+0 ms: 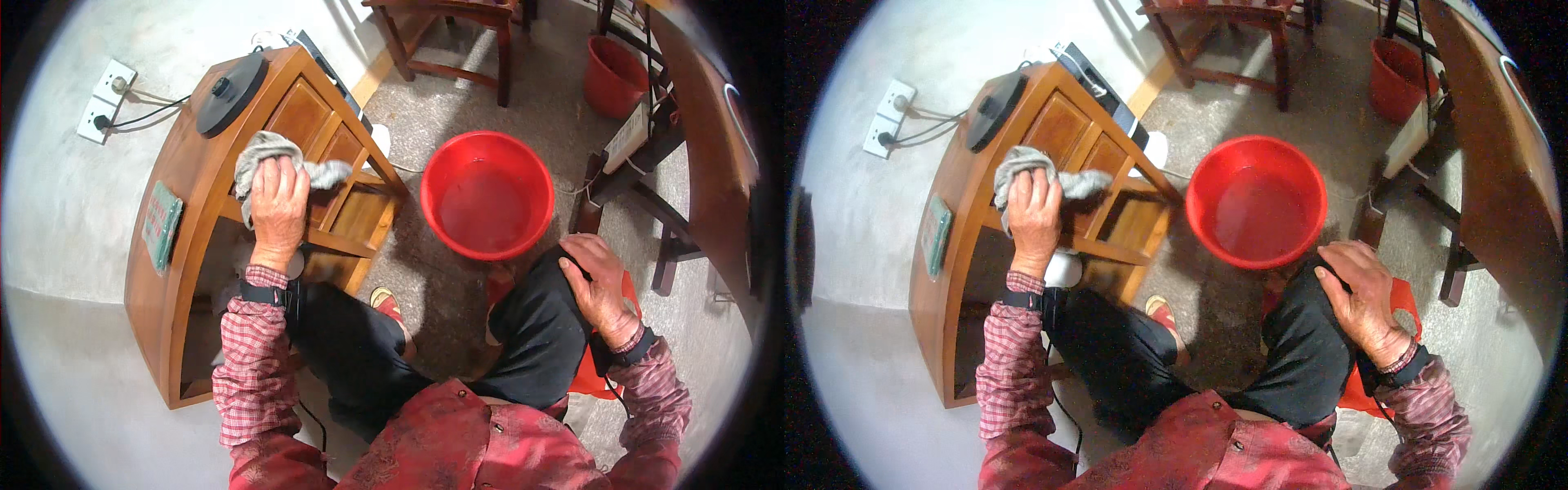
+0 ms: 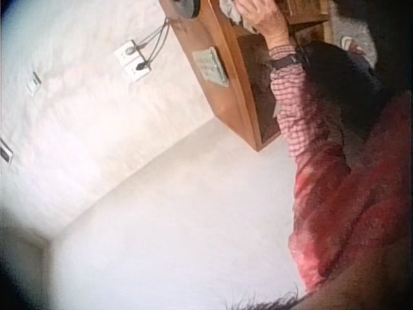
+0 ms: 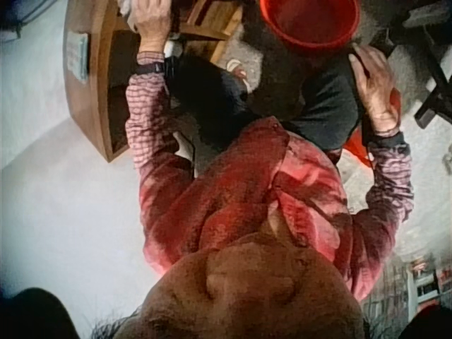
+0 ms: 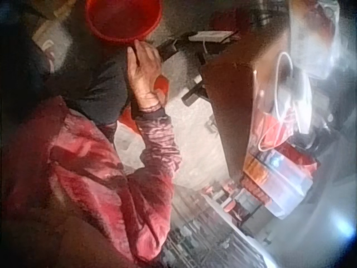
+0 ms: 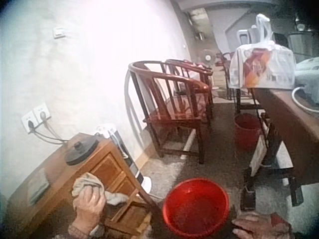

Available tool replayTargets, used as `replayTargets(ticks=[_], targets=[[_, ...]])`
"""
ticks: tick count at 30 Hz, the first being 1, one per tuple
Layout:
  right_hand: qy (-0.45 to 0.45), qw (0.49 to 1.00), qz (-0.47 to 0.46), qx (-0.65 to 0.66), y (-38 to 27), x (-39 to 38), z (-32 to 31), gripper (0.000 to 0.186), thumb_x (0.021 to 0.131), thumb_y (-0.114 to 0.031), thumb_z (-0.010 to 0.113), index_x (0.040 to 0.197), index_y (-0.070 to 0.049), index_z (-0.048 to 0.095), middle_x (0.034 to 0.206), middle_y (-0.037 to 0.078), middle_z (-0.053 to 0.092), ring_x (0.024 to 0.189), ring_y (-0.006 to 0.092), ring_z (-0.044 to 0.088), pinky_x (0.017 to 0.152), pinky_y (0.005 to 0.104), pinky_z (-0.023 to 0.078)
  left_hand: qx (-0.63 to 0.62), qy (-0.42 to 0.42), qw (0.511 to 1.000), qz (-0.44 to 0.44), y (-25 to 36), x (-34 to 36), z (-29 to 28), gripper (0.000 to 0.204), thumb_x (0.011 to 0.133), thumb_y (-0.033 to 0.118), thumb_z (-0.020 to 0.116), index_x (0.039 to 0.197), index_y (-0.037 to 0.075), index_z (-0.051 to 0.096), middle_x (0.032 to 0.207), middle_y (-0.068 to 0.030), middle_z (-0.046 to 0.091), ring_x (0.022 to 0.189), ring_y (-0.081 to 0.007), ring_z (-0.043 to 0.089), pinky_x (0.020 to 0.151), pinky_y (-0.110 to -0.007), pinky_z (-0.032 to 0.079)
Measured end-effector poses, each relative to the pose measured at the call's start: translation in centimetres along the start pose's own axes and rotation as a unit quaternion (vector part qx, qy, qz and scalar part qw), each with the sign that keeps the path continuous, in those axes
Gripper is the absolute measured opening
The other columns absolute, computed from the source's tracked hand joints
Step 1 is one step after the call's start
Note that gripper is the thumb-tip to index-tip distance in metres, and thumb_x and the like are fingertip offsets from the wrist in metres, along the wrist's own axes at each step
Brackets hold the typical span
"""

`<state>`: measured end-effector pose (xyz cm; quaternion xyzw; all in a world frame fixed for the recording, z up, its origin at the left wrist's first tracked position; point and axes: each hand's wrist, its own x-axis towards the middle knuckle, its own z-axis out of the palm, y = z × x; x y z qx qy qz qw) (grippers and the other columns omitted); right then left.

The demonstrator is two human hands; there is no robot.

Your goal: The person wets and wrings a cloth in a basin of water, wipes the surfaces of a wooden drawer unit, and then places various items into plastic bags.

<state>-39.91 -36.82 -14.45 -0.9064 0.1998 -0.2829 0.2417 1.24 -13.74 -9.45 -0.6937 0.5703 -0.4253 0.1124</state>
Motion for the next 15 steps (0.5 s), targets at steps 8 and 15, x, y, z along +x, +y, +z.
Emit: replayTargets(ticks=[8,15], targets=[[0.009,0.999,0.010,0.049,-0.1,0.7,0.3,0.021,0.081,-0.008,0.072,0.100,0.001,0.068,0.098,0.017,0.068,0.095,0.0359,0.065,0.084,0.0422,0.052,-0.105,-0.188,0.967,0.140,0.7,-2.7,-1.5,0.010,0.073,0.014,0.060,0.079,0.005,0.061,0.094,-0.0102,0.055,0.100,-0.0293,0.053,0.094,-0.040,0.041],[0.017,0.999,-0.001,0.044,0.3,0.6,0.3,0.021,0.081,-0.008,0.072,0.101,0.000,0.069,0.097,0.016,0.069,0.093,0.0345,0.065,0.081,0.0411,0.053,-0.136,-0.025,0.989,0.053,1.4,6.5,-3.2,0.015,0.074,0.006,0.060,0.088,0.007,0.057,0.090,-0.0117,0.052,0.090,-0.0321,0.051,0.074,-0.044,0.041]])
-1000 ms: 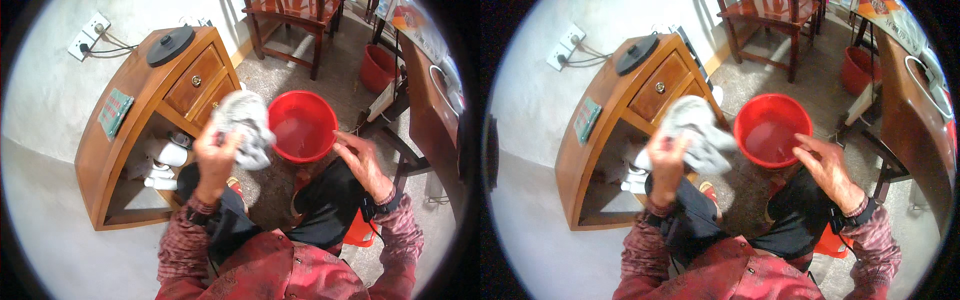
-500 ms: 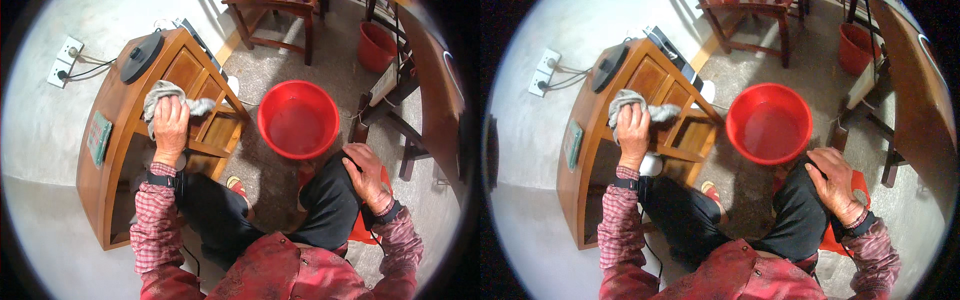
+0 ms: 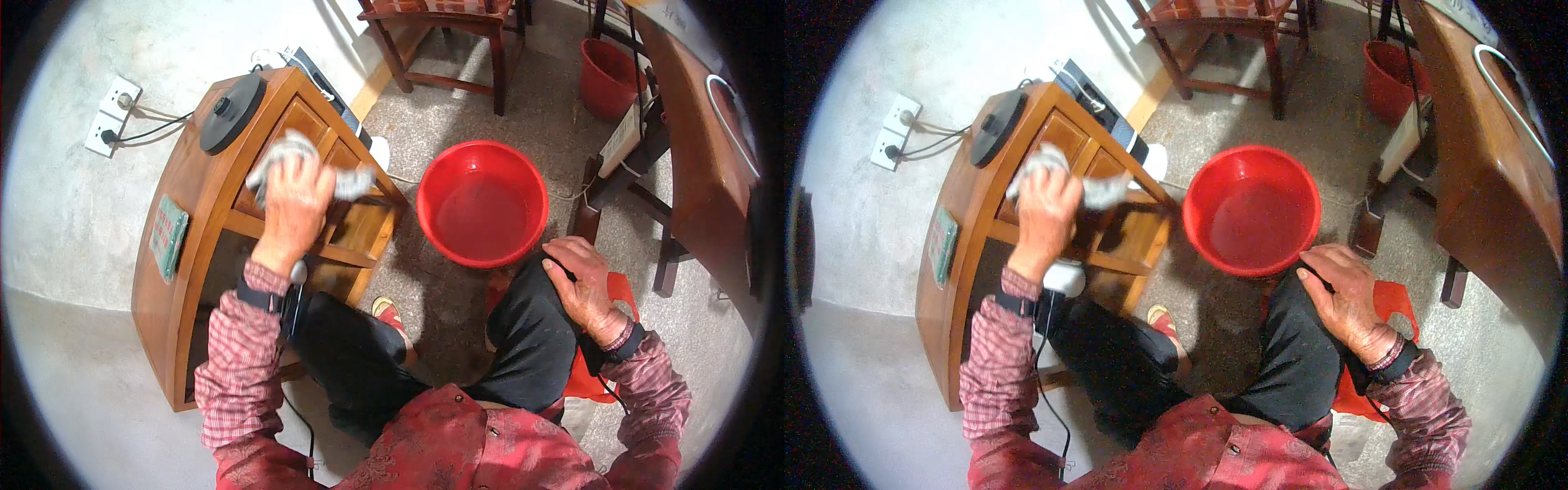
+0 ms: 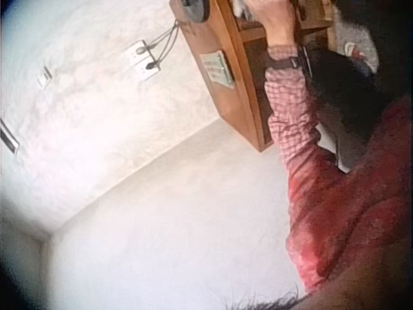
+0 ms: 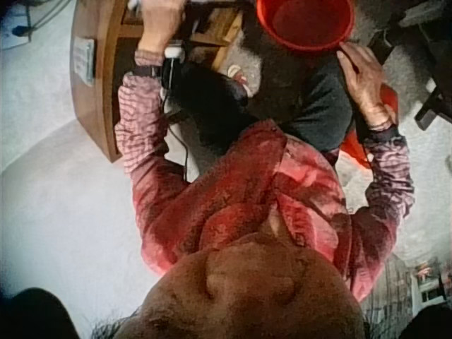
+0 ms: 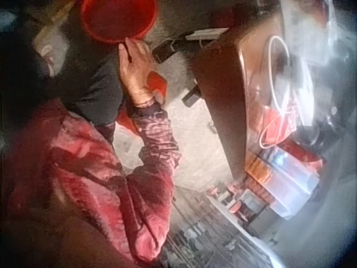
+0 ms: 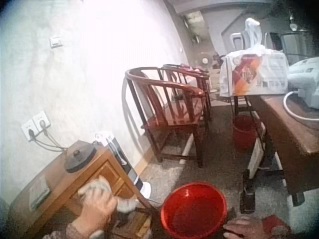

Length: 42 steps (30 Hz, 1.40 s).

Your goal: The person wets and wrings a cloth in a basin of water, wipes the surfaces of a wooden drawer unit, and then places various items into plastic bags.

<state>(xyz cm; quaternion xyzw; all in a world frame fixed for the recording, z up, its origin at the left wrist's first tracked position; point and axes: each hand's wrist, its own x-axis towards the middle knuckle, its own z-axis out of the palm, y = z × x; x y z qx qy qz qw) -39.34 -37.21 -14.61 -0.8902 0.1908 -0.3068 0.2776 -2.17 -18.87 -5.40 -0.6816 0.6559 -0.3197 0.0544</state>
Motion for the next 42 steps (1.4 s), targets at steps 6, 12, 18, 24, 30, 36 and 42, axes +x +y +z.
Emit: replayTargets(ticks=[6,12,18,24,30,36,42], targets=[[-0.004,1.000,-0.004,0.010,-0.9,0.5,0.8,0.020,0.081,-0.007,0.072,0.100,0.001,0.069,0.096,0.016,0.069,0.093,0.0347,0.066,0.081,0.0408,0.053,0.170,0.039,0.985,0.006,-3.8,6.5,5.2,0.012,0.078,0.011,0.058,0.089,0.009,0.058,0.091,-0.0092,0.054,0.095,-0.0272,0.053,0.087,-0.040,0.043],[-0.008,1.000,0.013,0.002,-1.0,0.4,0.6,0.019,0.081,-0.006,0.071,0.098,0.002,0.069,0.097,0.017,0.069,0.093,0.0351,0.066,0.083,0.0418,0.052,0.218,-0.126,0.965,0.079,-0.1,3.2,11.8,0.018,0.085,0.017,0.056,0.097,0.007,0.064,0.106,-0.0142,0.063,0.118,-0.0319,0.049,0.105,-0.041,0.036],[0.006,1.000,0.002,0.022,-1.0,0.5,1.0,0.019,0.080,-0.005,0.072,0.098,0.002,0.069,0.095,0.017,0.069,0.092,0.0356,0.066,0.082,0.0419,0.052,-0.004,-0.172,0.977,0.124,0.8,0.4,13.7,0.013,0.078,0.013,0.061,0.088,0.012,0.069,0.090,-0.0067,0.065,0.093,-0.0264,0.059,0.085,-0.042,0.044],[0.002,1.000,0.007,0.013,-0.5,0.6,0.3,0.018,0.080,-0.005,0.071,0.096,0.002,0.068,0.094,0.017,0.069,0.091,0.0359,0.066,0.081,0.0421,0.052,0.036,0.131,0.991,-0.014,-1.9,7.1,4.4,0.009,0.077,0.016,0.061,0.083,0.010,0.057,0.089,-0.0099,0.055,0.093,-0.0284,0.054,0.084,-0.045,0.044],[-0.009,1.000,0.012,0.025,-1.2,1.3,1.0,0.018,0.080,-0.004,0.071,0.096,0.002,0.068,0.095,0.017,0.069,0.091,0.0357,0.066,0.081,0.0411,0.053,0.127,0.109,0.986,-0.008,-4.7,7.7,8.5,0.010,0.077,0.011,0.058,0.087,0.010,0.055,0.094,-0.0099,0.056,0.099,-0.0286,0.055,0.091,-0.042,0.045],[0.010,0.999,0.016,0.033,-0.7,0.7,0.8,0.016,0.081,-0.004,0.070,0.096,0.002,0.068,0.094,0.018,0.069,0.091,0.0362,0.066,0.081,0.0415,0.053,0.075,-0.037,0.996,0.039,0.2,3.0,15.4,0.011,0.079,0.014,0.057,0.086,0.010,0.065,0.089,-0.0098,0.060,0.100,-0.0277,0.055,0.095,-0.041,0.042],[0.022,0.999,0.015,0.028,-0.6,0.5,0.5,0.016,0.081,-0.003,0.069,0.097,0.002,0.068,0.094,0.017,0.069,0.091,0.0361,0.066,0.082,0.0416,0.052,-0.210,-0.194,0.958,0.031,4.8,-1.5,17.1,0.016,0.079,0.006,0.056,0.093,0.008,0.064,0.084,-0.0113,0.061,0.094,-0.0321,0.056,0.082,-0.042,0.047]])
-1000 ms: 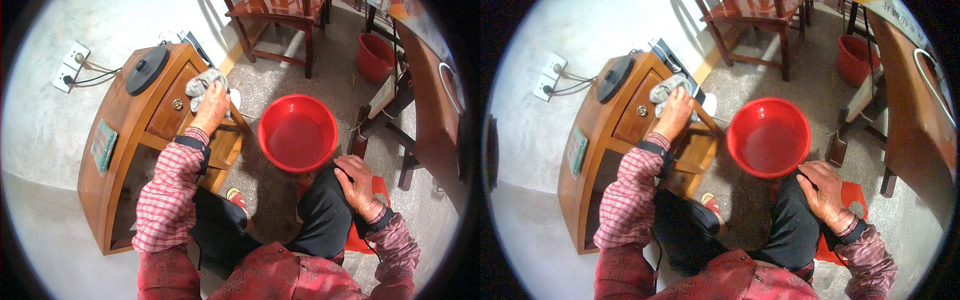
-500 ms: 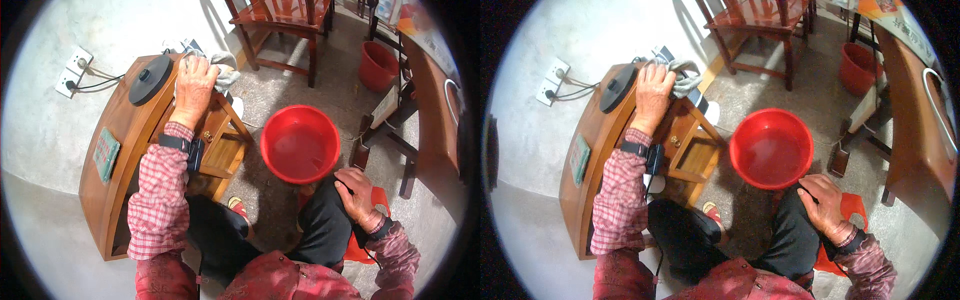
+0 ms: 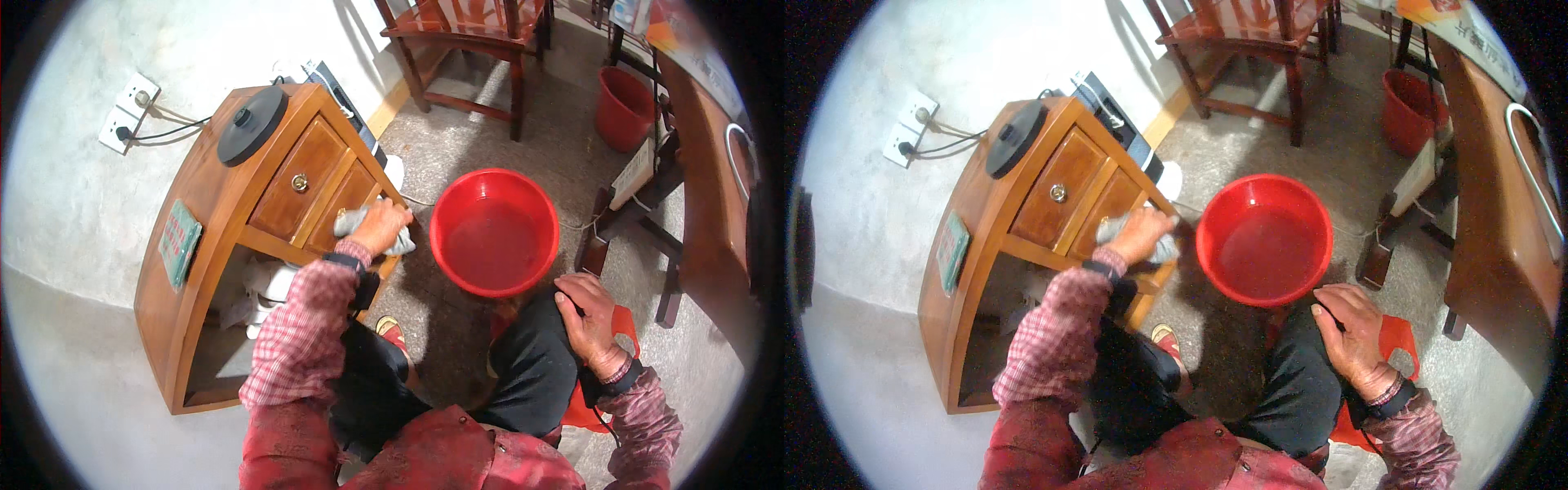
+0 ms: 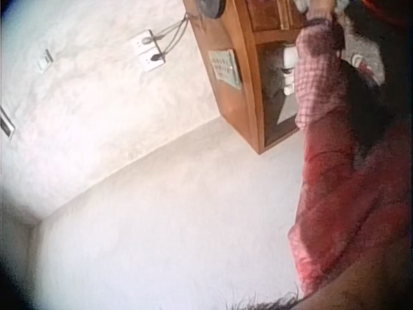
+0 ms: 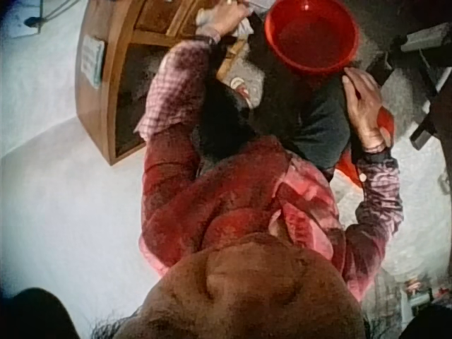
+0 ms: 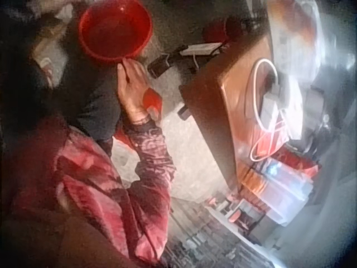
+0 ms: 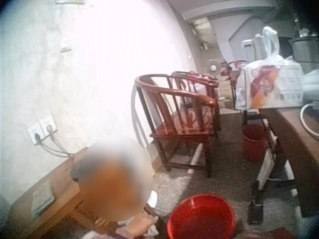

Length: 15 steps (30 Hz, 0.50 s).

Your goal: The person wets and wrings a cloth in a basin of water, wipes the surfaces of a wooden drawer unit, and then places various items into plastic bags.

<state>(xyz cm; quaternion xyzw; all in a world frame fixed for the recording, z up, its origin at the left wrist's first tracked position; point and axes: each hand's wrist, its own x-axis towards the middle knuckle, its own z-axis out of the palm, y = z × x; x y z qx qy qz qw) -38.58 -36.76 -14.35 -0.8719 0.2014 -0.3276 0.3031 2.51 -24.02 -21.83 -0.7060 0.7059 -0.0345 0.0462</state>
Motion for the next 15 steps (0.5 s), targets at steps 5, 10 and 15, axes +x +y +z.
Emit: replayTargets(ticks=[5,10,15], targets=[[-0.003,1.000,0.001,-0.005,0.0,0.0,-0.2,0.016,0.082,-0.004,0.070,0.096,0.002,0.068,0.094,0.017,0.069,0.090,0.0354,0.066,0.081,0.0410,0.052,-0.007,0.217,0.975,0.040,1.8,1.1,-9.7,0.025,0.068,-0.001,0.064,0.090,0.008,0.058,0.087,-0.0127,0.054,0.089,-0.0350,0.053,0.077,-0.044,0.045],[-0.019,1.000,0.004,-0.006,-0.1,0.4,0.5,0.016,0.081,-0.004,0.070,0.096,0.002,0.068,0.093,0.017,0.069,0.090,0.0353,0.066,0.081,0.0409,0.052,0.215,0.256,0.942,0.003,-3.2,5.4,-14.5,0.020,0.070,-0.002,0.063,0.089,0.005,0.064,0.091,-0.0119,0.058,0.093,-0.0314,0.055,0.083,-0.044,0.046],[-0.031,1.000,0.004,-0.003,-0.6,1.0,1.0,0.017,0.081,-0.004,0.070,0.096,0.002,0.068,0.094,0.017,0.069,0.092,0.0356,0.066,0.081,0.0411,0.052,0.286,0.092,0.954,0.000,-5.1,5.2,-5.8,0.012,0.079,0.013,0.060,0.080,0.009,0.071,0.093,-0.0093,0.062,0.101,-0.0266,0.055,0.095,-0.042,0.041]])
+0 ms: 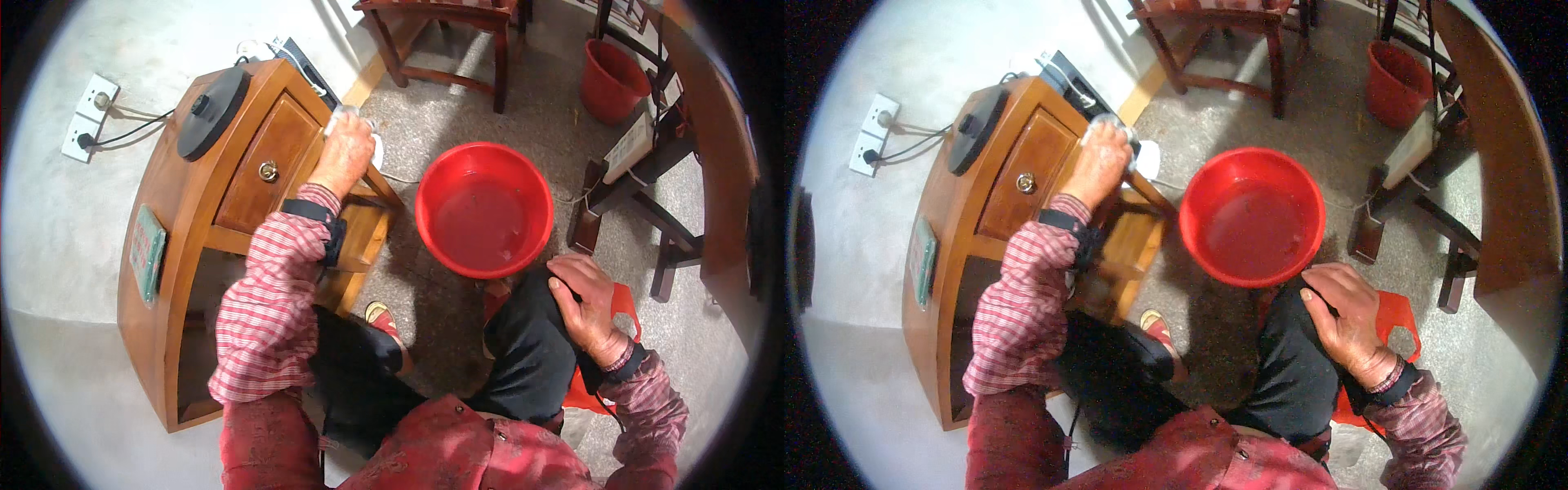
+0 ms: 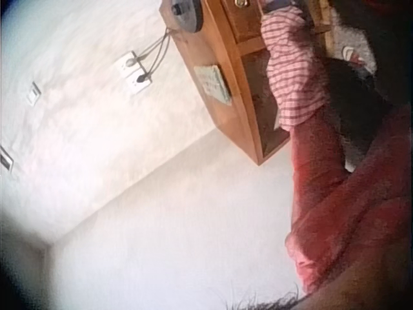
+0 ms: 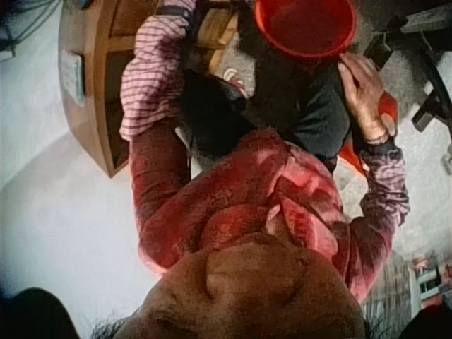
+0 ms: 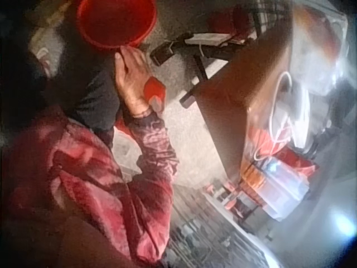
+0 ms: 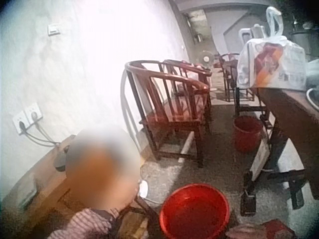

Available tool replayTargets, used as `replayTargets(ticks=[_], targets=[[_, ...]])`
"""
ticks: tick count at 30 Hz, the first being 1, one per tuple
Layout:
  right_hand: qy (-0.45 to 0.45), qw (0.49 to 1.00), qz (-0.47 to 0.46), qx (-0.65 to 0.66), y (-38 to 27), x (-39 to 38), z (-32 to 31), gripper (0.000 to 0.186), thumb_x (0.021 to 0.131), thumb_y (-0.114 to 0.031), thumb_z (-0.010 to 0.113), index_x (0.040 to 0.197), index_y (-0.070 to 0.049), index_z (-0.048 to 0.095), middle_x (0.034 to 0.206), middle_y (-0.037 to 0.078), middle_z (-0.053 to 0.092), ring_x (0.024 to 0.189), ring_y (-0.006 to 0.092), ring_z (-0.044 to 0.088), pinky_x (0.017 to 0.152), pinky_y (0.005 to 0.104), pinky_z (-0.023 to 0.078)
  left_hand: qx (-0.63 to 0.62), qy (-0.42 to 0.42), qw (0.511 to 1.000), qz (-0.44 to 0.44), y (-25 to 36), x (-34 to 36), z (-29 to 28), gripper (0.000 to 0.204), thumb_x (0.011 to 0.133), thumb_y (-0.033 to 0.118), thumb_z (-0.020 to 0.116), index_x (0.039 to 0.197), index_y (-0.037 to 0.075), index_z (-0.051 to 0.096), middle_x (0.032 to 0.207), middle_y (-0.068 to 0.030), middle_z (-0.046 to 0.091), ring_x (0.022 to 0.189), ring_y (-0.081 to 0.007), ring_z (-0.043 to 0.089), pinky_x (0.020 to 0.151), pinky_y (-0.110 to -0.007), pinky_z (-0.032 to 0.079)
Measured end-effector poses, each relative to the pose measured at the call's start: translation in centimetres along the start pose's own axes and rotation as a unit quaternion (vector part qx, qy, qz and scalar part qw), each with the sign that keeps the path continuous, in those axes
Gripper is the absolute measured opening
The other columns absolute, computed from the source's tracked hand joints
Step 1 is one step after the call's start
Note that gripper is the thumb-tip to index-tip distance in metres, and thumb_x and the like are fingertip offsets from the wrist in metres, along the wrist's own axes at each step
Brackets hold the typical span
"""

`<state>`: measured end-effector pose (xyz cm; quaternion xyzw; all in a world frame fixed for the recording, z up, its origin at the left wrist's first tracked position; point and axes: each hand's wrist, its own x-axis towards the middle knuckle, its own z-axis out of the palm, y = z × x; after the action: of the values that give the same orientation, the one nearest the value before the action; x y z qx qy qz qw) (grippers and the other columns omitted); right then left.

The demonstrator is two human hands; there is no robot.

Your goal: The person wets and wrings a cloth in a basin of water, wipes the surfaces of a wooden drawer unit, and then places various items into plastic bags.

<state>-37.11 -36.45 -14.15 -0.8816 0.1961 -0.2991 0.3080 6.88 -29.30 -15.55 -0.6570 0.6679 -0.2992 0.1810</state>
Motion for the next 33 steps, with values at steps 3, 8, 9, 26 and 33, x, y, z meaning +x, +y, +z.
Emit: replayTargets(ticks=[3,8,9,26,33], targets=[[-0.007,1.000,0.012,-0.008,0.0,-0.2,-0.3,0.018,0.080,-0.004,0.070,0.097,0.002,0.068,0.094,0.018,0.069,0.093,0.0359,0.066,0.082,0.0412,0.052,0.006,-0.014,1.000,0.003,4.5,-1.1,3.4,0.016,0.080,0.014,0.058,0.081,0.005,0.072,0.092,-0.0120,0.063,0.103,-0.0296,0.055,0.096,-0.043,0.040],[-0.008,1.000,0.009,-0.012,0.4,-0.4,-0.4,0.018,0.080,-0.003,0.070,0.098,0.002,0.068,0.095,0.018,0.069,0.093,0.0356,0.066,0.082,0.0411,0.053,0.067,-0.133,0.988,0.041,8.9,-4.6,8.0,0.030,0.089,0.021,0.053,0.104,0.007,0.075,0.117,-0.0148,0.067,0.126,-0.0363,0.049,0.108,-0.050,0.032],[-0.005,1.000,0.014,-0.013,0.4,-0.5,-0.5,0.018,0.081,-0.003,0.070,0.098,0.002,0.068,0.095,0.018,0.069,0.092,0.0357,0.066,0.082,0.0411,0.053,0.061,-0.128,0.989,0.047,9.0,-5.0,8.2,0.030,0.088,0.021,0.054,0.103,0.007,0.076,0.117,-0.0147,0.067,0.126,-0.0360,0.050,0.107,-0.050,0.033],[0.035,0.999,-0.009,0.008,0.7,-1.5,-0.6,0.016,0.083,-0.006,0.071,0.097,0.002,0.069,0.095,0.016,0.069,0.091,0.0334,0.066,0.080,0.0391,0.053,-0.044,-0.330,0.943,0.000,9.9,-18.4,0.5,0.025,0.084,0.022,0.058,0.094,0.008,0.076,0.102,-0.0109,0.070,0.116,-0.0313,0.054,0.099,-0.051,0.039],[0.022,0.999,-0.028,0.028,0.7,-0.8,0.3,0.018,0.082,-0.006,0.072,0.098,0.001,0.069,0.096,0.016,0.070,0.091,0.0333,0.066,0.080,0.0386,0.053,-0.068,-0.155,0.983,-0.072,6.7,-21.2,-8.0,0.005,0.072,0.009,0.062,0.074,0.009,0.067,0.079,-0.0095,0.062,0.087,-0.0296,0.059,0.081,-0.041,0.049]])
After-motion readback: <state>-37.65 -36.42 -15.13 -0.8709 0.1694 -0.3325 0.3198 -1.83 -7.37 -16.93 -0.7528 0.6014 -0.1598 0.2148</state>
